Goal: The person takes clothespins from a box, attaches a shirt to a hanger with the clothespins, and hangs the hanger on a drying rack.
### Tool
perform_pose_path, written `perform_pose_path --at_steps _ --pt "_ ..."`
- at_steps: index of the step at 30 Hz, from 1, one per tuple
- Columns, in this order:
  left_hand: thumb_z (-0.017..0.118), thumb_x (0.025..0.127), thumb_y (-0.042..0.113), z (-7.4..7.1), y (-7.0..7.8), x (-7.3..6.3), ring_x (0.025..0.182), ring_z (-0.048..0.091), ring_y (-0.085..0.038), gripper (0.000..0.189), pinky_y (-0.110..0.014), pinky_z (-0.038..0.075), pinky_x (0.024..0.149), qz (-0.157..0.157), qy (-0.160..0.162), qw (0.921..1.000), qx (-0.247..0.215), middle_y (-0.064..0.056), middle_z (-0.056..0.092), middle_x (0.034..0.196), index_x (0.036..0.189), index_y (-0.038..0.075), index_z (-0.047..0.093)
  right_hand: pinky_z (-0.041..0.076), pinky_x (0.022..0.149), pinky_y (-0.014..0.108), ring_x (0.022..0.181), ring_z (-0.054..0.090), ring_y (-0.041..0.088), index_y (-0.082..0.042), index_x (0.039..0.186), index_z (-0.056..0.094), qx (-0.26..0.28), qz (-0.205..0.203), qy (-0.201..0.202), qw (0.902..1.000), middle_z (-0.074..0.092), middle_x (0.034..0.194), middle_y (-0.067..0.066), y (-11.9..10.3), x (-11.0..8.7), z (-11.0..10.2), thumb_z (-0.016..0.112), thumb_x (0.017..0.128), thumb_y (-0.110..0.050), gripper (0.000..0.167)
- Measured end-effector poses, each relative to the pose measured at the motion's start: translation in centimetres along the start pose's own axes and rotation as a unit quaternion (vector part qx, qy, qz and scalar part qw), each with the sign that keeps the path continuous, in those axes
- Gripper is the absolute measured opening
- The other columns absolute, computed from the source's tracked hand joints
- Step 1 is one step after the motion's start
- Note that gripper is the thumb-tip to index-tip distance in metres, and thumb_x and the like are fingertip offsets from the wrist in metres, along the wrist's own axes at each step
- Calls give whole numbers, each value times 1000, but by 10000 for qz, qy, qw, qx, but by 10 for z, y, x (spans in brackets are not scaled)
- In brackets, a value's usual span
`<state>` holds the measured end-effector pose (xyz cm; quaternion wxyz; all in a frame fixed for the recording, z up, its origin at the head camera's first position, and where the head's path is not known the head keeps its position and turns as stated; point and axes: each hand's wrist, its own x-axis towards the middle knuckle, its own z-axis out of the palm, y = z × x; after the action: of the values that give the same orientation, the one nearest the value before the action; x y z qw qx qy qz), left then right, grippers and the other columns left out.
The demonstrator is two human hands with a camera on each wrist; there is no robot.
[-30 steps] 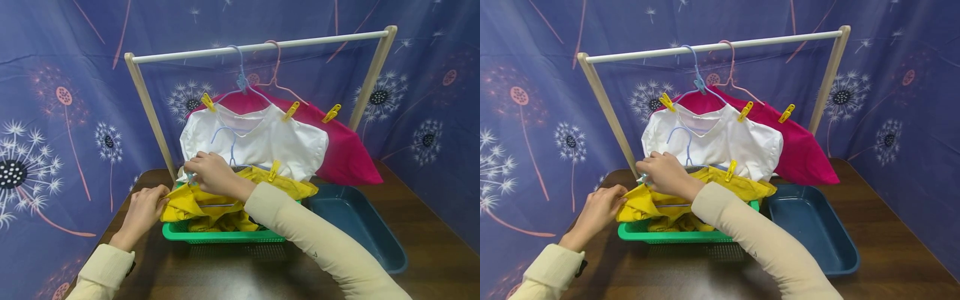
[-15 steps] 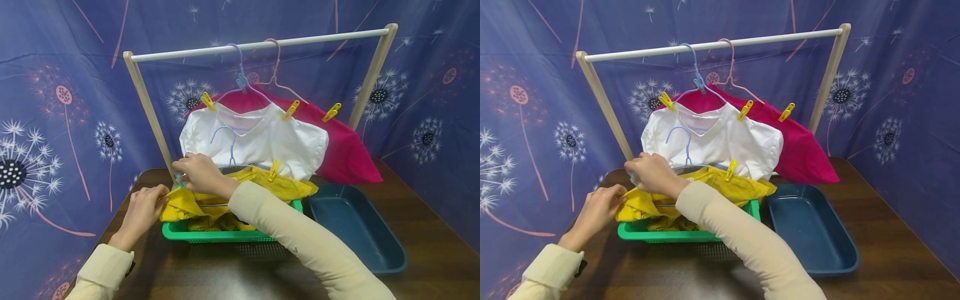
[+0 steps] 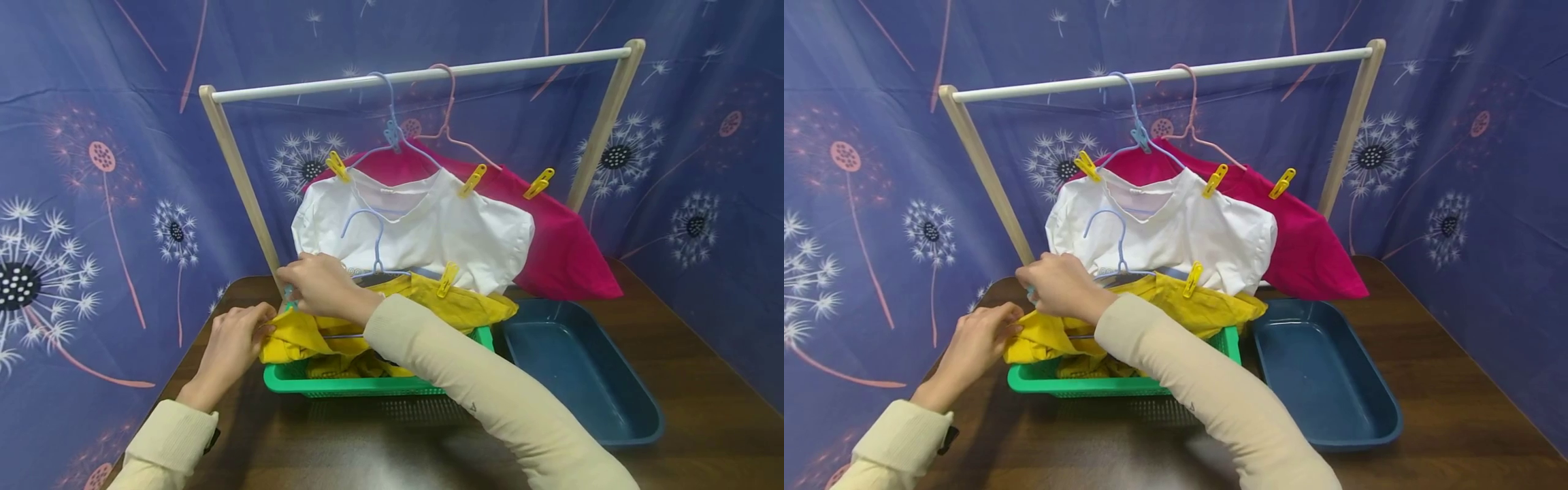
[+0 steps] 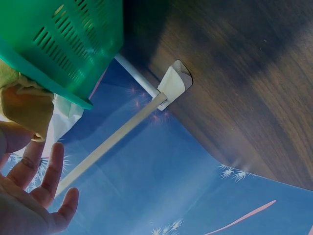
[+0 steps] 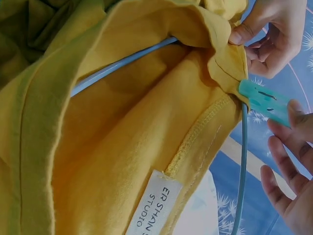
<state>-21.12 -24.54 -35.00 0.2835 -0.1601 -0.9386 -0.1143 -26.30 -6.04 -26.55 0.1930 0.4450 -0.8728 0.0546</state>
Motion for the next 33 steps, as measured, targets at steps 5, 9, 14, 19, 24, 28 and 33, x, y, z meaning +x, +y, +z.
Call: perform_pose_path --at_steps 5,9,14,19,24,28,33 --pt "70 77 4 1 -1 -1 80 58 -29 19 -55 37 78 -47 16 10000 -44 -4 67 79 89 15 60 45 67 22 83 54 8 -24 93 64 -160 -11 -154 9998 65 87 -13 -4 2 1 65 81 -23 13" --pt "70 76 4 2 -2 -2 81 58 -29 20 -55 36 79 -61 34 10000 -58 -4 67 78 89 15 59 44 67 23 82 53 8 -24 92 64 -175 -11 -148 9997 65 87 -13 -6 2 2 65 80 -23 13" --pt "71 76 4 3 -2 -2 80 58 -28 21 -55 36 78 -36 73 9999 -73 -3 67 77 89 16 59 43 64 23 80 53 8 -24 90 64 -152 27 -264 9995 64 85 -13 -8 4 2 66 80 -22 10" --pt "71 75 3 3 -2 -3 80 59 -28 22 -55 37 77 2 160 9998 -112 -3 67 76 88 16 60 44 64 23 79 54 8 -23 88 64 -134 3 -320 9994 64 83 -12 -8 3 5 66 80 -22 9" --pt "71 75 3 3 -2 -2 78 59 -28 21 -54 37 76 56 223 9996 -153 -2 67 76 87 16 60 46 67 22 82 56 8 -21 92 65 -91 -65 -267 9996 64 85 -10 -5 0 8 65 82 -28 12" --pt "70 76 2 3 -2 0 78 59 -28 21 -54 38 75 80 201 9996 -169 -3 67 77 88 16 60 48 75 26 92 57 11 -21 105 64 -195 -115 -370 9991 64 97 -7 -3 -2 7 62 85 -32 23" --pt "70 76 3 4 -2 1 78 59 -28 20 -54 38 75 53 162 9997 -148 -3 67 77 88 15 60 48 80 29 97 56 12 -19 116 58 -293 -71 -468 9984 62 104 -6 -2 -7 5 60 87 -38 35"
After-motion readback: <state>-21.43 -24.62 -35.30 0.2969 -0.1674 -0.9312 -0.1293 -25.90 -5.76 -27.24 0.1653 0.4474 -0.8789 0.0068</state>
